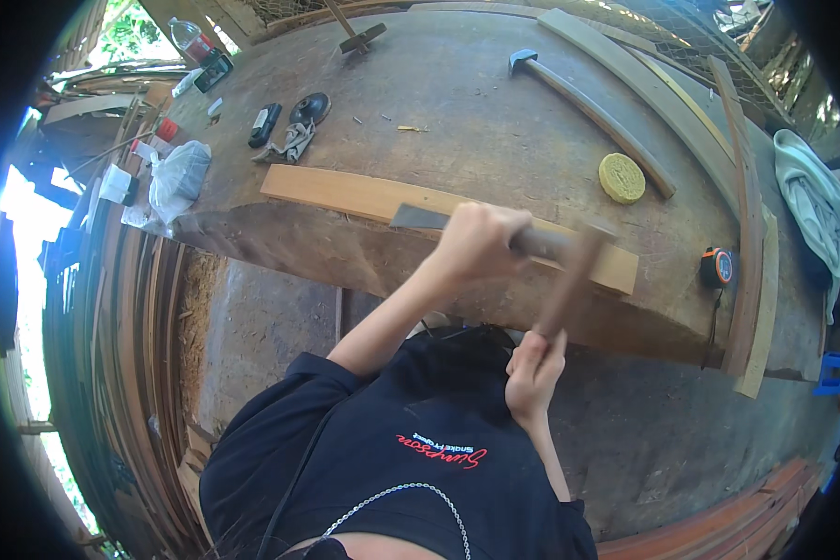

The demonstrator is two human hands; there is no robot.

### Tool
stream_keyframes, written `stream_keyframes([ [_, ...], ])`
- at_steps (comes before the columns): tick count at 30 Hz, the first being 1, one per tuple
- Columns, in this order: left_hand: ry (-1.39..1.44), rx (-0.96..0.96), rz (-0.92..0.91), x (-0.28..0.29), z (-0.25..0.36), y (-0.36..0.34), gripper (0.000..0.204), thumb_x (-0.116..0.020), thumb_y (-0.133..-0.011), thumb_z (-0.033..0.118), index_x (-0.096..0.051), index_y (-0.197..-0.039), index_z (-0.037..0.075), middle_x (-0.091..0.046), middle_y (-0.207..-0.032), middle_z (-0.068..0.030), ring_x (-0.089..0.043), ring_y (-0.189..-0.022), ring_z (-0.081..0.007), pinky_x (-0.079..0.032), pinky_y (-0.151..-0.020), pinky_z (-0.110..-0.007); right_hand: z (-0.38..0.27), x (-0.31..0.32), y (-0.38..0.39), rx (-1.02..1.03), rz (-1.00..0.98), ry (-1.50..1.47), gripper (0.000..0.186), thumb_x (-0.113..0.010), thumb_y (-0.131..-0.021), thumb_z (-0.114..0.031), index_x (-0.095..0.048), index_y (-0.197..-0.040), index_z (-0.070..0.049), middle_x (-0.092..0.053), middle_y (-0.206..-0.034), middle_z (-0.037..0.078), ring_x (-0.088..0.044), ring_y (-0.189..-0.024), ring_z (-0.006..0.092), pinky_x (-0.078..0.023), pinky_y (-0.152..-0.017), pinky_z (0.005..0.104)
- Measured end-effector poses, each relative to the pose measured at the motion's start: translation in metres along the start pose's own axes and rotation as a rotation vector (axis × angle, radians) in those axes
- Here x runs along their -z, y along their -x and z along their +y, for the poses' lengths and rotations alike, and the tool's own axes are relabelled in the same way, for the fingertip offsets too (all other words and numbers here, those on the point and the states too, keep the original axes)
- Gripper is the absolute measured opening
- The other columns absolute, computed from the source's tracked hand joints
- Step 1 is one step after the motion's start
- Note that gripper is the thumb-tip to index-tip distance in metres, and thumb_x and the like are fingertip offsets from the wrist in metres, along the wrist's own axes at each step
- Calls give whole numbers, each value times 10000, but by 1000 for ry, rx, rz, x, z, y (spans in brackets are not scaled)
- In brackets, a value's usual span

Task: The person uses a chisel and mallet to shape a long wooden plank on a workbench, then smooths the surface with a sanding block. The person holds the chisel with one hand and strikes it with the mallet, then switches to sanding the plank by hand.

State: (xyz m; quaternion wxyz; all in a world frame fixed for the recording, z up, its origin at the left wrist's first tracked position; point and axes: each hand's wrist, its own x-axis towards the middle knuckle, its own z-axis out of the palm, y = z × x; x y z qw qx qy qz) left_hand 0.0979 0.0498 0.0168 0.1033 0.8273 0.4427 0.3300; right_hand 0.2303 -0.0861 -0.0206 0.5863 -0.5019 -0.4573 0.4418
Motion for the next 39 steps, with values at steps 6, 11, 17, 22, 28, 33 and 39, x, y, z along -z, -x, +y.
stream_keyframes([
  [6, -46, 22, 38, 10, -20, 9, 194, -681, -593, 197, -551, -683, 85, -589, -624, -84, -602, -620, -282, -458, -531, -377, -37, 7, -30, 154, 219, -151, 402, -364, -922, -484, -350, -892, -83, -297, -524, -32, -277, -369, 27, -226, -336, 190],
  [11, -14, 13, 38, 17, -20, 8, 186, -646, -615, 218, -516, -648, 89, -582, -606, -94, -605, -602, -294, -466, -524, -406, -25, -32, -21, 237, 338, -408, 415, -341, -920, -502, -337, -862, -91, -291, -522, -32, -270, -355, 38, -252, -334, 186],
  [17, -80, 83, 69, 29, -43, 18, 157, -679, -614, 202, -584, -678, 95, -576, -581, -100, -586, -557, -286, -448, -506, -365, -14, -25, -12, 57, 25, -26, 350, -370, -938, -431, -360, -865, -89, -298, -547, -42, -245, -357, 27, -225, -327, 187],
  [22, -72, 82, 103, 43, -55, 25, 160, -689, -594, 179, -584, -677, 92, -581, -591, -89, -586, -562, -276, -448, -508, -351, -36, -26, -37, 221, 337, -378, 390, -313, -922, -509, -300, -868, -123, -265, -511, -17, -213, -326, 44, -222, -345, 179],
  [28, -59, 109, 107, 62, -69, 32, 156, -694, -582, 156, -589, -673, 86, -581, -598, -88, -584, -564, -270, -445, -515, -340, 5, -52, -10, -199, -224, -151, 261, -438, -938, -319, -378, -976, -68, -352, -568, -32, -326, -404, 29, -262, -349, 189],
  [33, -57, 166, 103, 78, -84, 42, 165, -694, -572, 187, -600, -680, 105, -591, -611, -84, -594, -588, -269, -453, -519, -348, -20, -48, -28, 104, 62, -280, 397, -365, -913, -497, -328, -853, -106, -279, -540, -36, -231, -343, 30, -211, -334, 179],
  [39, -40, 155, 123, 81, -85, 41, 162, -694, -572, 171, -597, -681, 101, -589, -609, -80, -589, -582, -269, -452, -518, -346, 18, -77, -15, 130, -119, -425, 418, -405, -903, -502, -337, -892, -89, -343, -500, 18, -345, -350, 110, -322, -349, 248],
])
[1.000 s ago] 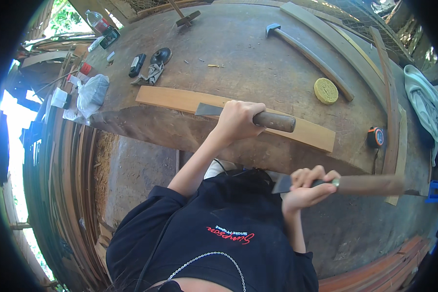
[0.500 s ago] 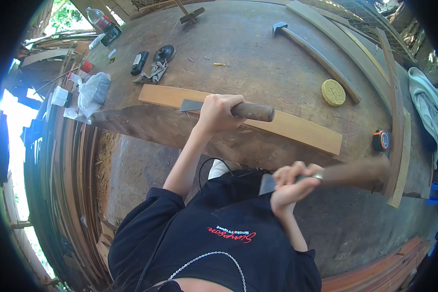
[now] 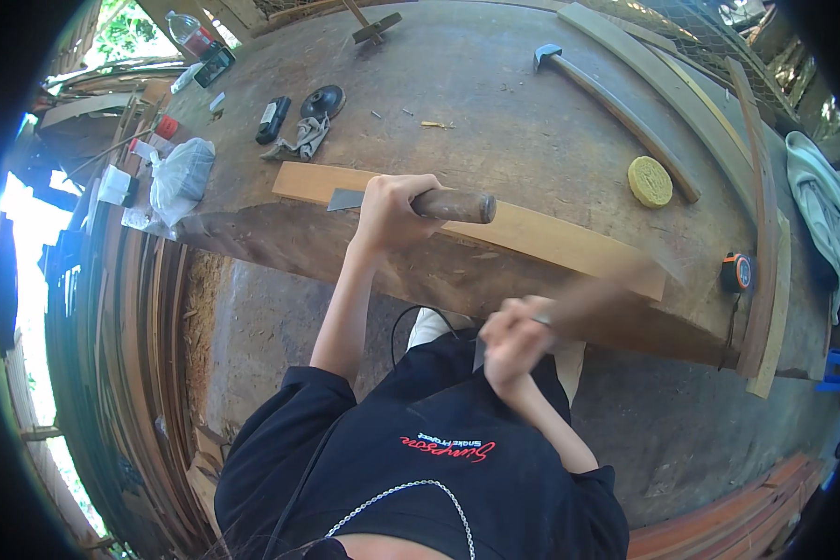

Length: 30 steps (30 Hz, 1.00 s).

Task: The person uses a chisel and mallet to shape a long wooden plank on a workbench, then smooths the surface with a sanding block. The person holds the chisel with one hand and strikes it with the mallet, then switches to sanding the plank by hand.

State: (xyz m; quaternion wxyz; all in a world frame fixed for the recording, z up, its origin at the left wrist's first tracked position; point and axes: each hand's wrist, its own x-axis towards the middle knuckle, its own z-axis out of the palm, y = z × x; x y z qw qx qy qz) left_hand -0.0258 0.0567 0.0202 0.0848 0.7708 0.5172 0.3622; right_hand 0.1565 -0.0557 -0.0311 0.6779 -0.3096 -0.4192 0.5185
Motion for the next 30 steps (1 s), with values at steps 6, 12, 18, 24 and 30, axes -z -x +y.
stream_keyframes([
  [6, -60, 32, 34, 16, -26, 8, 155, -711, -578, 135, -622, -689, 76, -594, -613, -93, -594, -570, -254, -446, -524, -316, -23, 1, -18, -112, -16, 472, 280, -466, -925, -312, -402, -845, -52, -427, -568, 18, -387, -417, 97, -311, -398, 235],
  [12, -32, 23, 40, 24, -32, 8, 164, -702, -612, 202, -590, -669, 97, -582, -599, -79, -584, -575, -277, -445, -511, -345, -6, -31, -26, 123, 133, -35, 416, -334, -920, -516, -326, -798, -118, -273, -523, -30, -249, -346, 49, -273, -334, 201],
  [18, -95, 31, 72, 32, -52, 11, 135, -721, -584, 136, -620, -657, 84, -594, -587, -82, -588, -539, -248, -442, -508, -307, 10, -30, -14, -79, -152, 554, 205, -453, -927, -218, -458, -872, -21, -475, -556, 39, -453, -439, 95, -319, -390, 260],
  [24, -75, 21, 80, 36, -51, 11, 139, -722, -583, 136, -619, -660, 84, -593, -587, -81, -592, -541, -242, -444, -510, -305, -2, -44, -37, 3, 61, -20, 374, -400, -922, -442, -319, -826, -90, -303, -566, -30, -292, -405, 39, -256, -386, 193],
  [30, -103, 46, 94, 43, -66, 15, 145, -722, -583, 139, -626, -674, 81, -597, -594, -88, -595, -547, -247, -445, -509, -306, 28, -40, -16, -205, -293, 578, 283, -448, -929, -252, -448, -991, 24, -471, -568, 120, -493, -485, 169, -349, -452, 303],
])
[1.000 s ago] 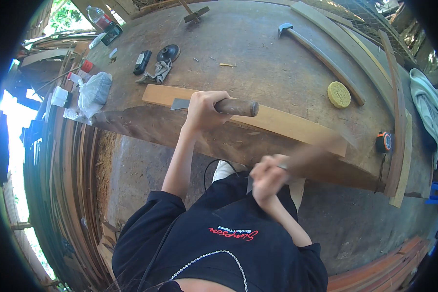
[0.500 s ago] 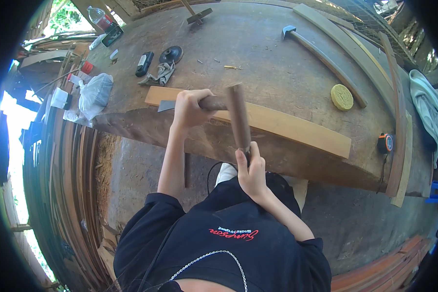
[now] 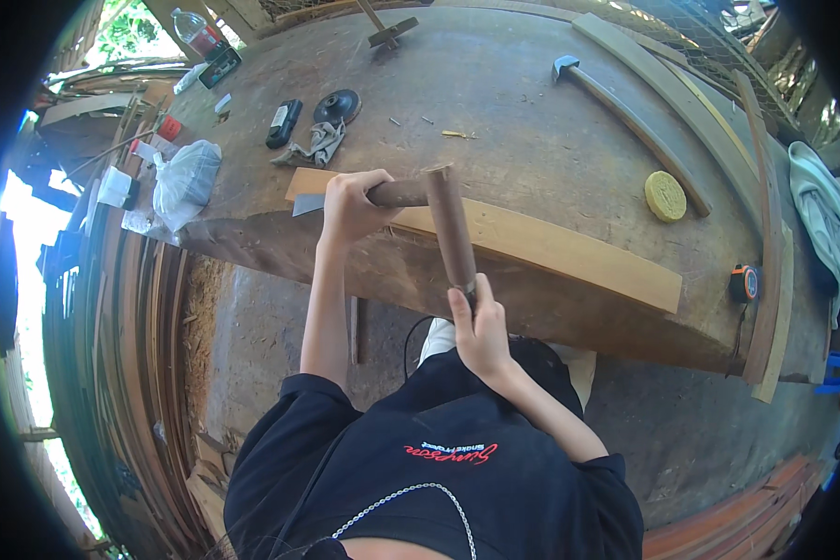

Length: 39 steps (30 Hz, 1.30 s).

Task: The person uses a chisel and mallet to shape a long wooden plank on a workbench, then smooths the surface with a sanding block. The person holds the chisel with one hand and strikes it with the mallet, then switches to sanding the plank by hand.

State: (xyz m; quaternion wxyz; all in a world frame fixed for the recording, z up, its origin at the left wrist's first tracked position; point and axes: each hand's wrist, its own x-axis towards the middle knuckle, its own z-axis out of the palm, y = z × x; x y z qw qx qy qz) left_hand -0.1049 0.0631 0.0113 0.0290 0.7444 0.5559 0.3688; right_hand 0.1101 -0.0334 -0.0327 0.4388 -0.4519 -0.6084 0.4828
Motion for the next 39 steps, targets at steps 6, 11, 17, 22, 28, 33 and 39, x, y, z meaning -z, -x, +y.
stream_keyframes([
  [6, -14, 21, -19, 6, -6, 1, 153, -724, -583, 153, -632, -682, 82, -604, -606, -96, -603, -563, -255, -451, -517, -312, -20, 15, -25, 145, 245, -518, 297, -380, -953, -350, -328, -814, -93, -323, -564, -46, -290, -402, 26, -238, -365, 191],
  [11, -29, 16, -16, 5, -11, 2, 154, -726, -581, 152, -632, -682, 83, -605, -607, -95, -604, -565, -256, -452, -519, -313, -7, -15, -12, 31, 10, -284, 332, -406, -944, -354, -390, -799, -56, -383, -531, 23, -400, -430, 109, -300, -416, 253],
  [17, -46, 60, -24, 15, -27, 7, 153, -705, -602, 190, -620, -685, 94, -598, -622, -93, -595, -599, -284, -459, -539, -339, -13, -3, -15, -27, 82, -208, 245, -422, -944, -270, -426, -922, -26, -450, -567, 27, -445, -461, 83, -332, -411, 245],
  [22, -4, 75, 5, 23, -28, 6, 140, -708, -590, 159, -616, -666, 85, -598, -623, -98, -596, -607, -286, -454, -539, -334, -13, -23, -26, 35, 138, -534, 333, -357, -942, -423, -305, -826, -116, -270, -546, -50, -263, -391, 39, -261, -365, 206],
  [28, -145, 7, 67, 29, -39, 13, 169, -696, -558, 106, -626, -711, 94, -611, -649, -91, -599, -601, -278, -463, -543, -342, 1, -26, -21, 0, -28, -92, 263, -432, -944, -310, -438, -987, -50, -365, -578, -58, -339, -447, 19, -279, -382, 203],
  [33, -166, -102, 133, 31, -13, 16, 231, -683, -530, 80, -644, -750, 136, -650, -722, -58, -626, -631, -234, -489, -564, -327, -6, 24, -15, -141, 144, -225, 242, -400, -957, -309, -437, -981, -71, -355, -584, -63, -324, -428, 10, -260, -362, 191],
  [39, 175, -461, 14, -20, 87, -2, 264, -691, -522, 137, -638, -777, 184, -647, -707, -3, -629, -595, -177, -492, -530, -298, -11, 86, 9, -196, 457, -320, 228, -393, -959, -323, -424, -969, -98, -334, -595, -77, -261, -401, 1, -211, -341, 181],
])
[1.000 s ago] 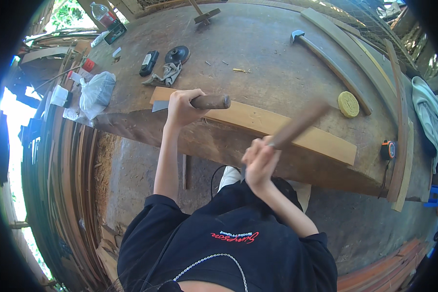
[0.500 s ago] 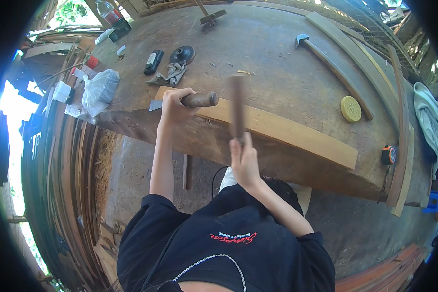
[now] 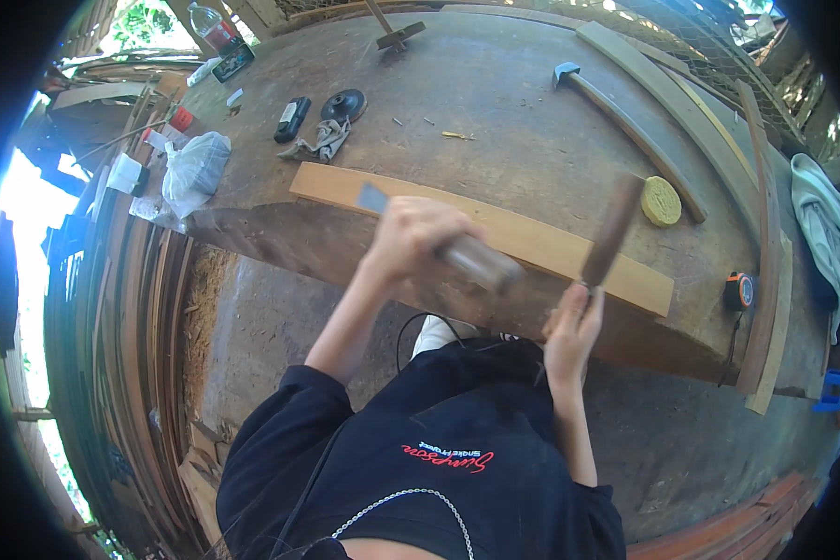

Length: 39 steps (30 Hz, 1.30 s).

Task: The person uses a chisel and mallet to shape a long wooden plank on a workbench, then smooths the surface with a sanding block. The person holds the chisel with one hand and strikes it with the mallet, then switches to sanding the plank by hand.

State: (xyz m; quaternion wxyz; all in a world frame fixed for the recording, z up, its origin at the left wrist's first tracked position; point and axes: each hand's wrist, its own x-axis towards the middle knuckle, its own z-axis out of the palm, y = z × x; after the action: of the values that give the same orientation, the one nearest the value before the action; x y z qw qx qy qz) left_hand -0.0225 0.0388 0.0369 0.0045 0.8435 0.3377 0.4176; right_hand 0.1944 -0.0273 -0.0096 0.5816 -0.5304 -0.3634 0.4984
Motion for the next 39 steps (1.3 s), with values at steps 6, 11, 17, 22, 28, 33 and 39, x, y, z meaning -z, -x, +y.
stream_keyframes([
  [6, 311, -120, -56, -89, 73, -51, 178, -677, -568, 204, -617, -726, 150, -585, -598, -7, -589, -519, -185, -440, -453, -305, -43, 62, -1, 235, 448, 78, 297, -354, -965, -368, -406, -899, -83, -287, -589, -57, -258, -453, -5, -217, -362, 179],
  [11, 415, -148, -156, -133, 114, -58, 173, -673, -584, 201, -593, -714, 121, -575, -591, -24, -585, -525, -200, -435, -454, -313, -65, 96, 5, 448, 516, -109, 302, -334, -968, -375, -354, -867, -91, -250, -554, -39, -223, -410, 18, -199, -376, 171],
  [17, 226, 41, -226, -143, 89, -65, 184, -650, -560, 185, -602, -733, 145, -602, -628, -42, -606, -586, -240, -451, -493, -350, -73, 124, 13, 483, 594, -27, 319, -265, -981, -365, -345, -833, -94, -234, -531, -38, -172, -357, 29, -171, -333, 177],
  [22, 159, 132, -189, -130, 73, -68, 183, -661, -546, 205, -549, -659, 114, -567, -581, -56, -584, -557, -272, -441, -485, -370, -67, 108, 13, 564, 632, -145, 362, -260, -968, -427, -348, -843, -98, -225, -521, -26, -177, -358, 36, -178, -324, 179],
  [28, 137, 157, -175, -126, 58, -66, 197, -672, -552, 219, -535, -638, 105, -556, -566, -62, -576, -550, -275, -440, -495, -371, -19, 72, 40, 98, 138, -34, 316, -355, -958, -385, -387, -930, -72, -256, -535, -50, -207, -372, 11, -196, -301, 195],
  [33, 159, 178, -136, -111, 53, -65, 213, -683, -555, 231, -527, -618, 99, -550, -557, -73, -571, -552, -284, -434, -499, -372, -51, 86, 25, 371, 411, -100, 359, -264, -967, -426, -329, -810, -110, -226, -517, -46, -188, -347, 21, -185, -304, 177],
  [39, 162, 184, -147, -116, 50, -67, 215, -681, -565, 234, -523, -609, 96, -553, -554, -76, -572, -551, -285, -437, -499, -375, -17, 49, 43, 101, 56, -45, 304, -342, -960, -382, -348, -880, -89, -285, -534, -31, -237, -360, 35, -212, -316, 202],
])
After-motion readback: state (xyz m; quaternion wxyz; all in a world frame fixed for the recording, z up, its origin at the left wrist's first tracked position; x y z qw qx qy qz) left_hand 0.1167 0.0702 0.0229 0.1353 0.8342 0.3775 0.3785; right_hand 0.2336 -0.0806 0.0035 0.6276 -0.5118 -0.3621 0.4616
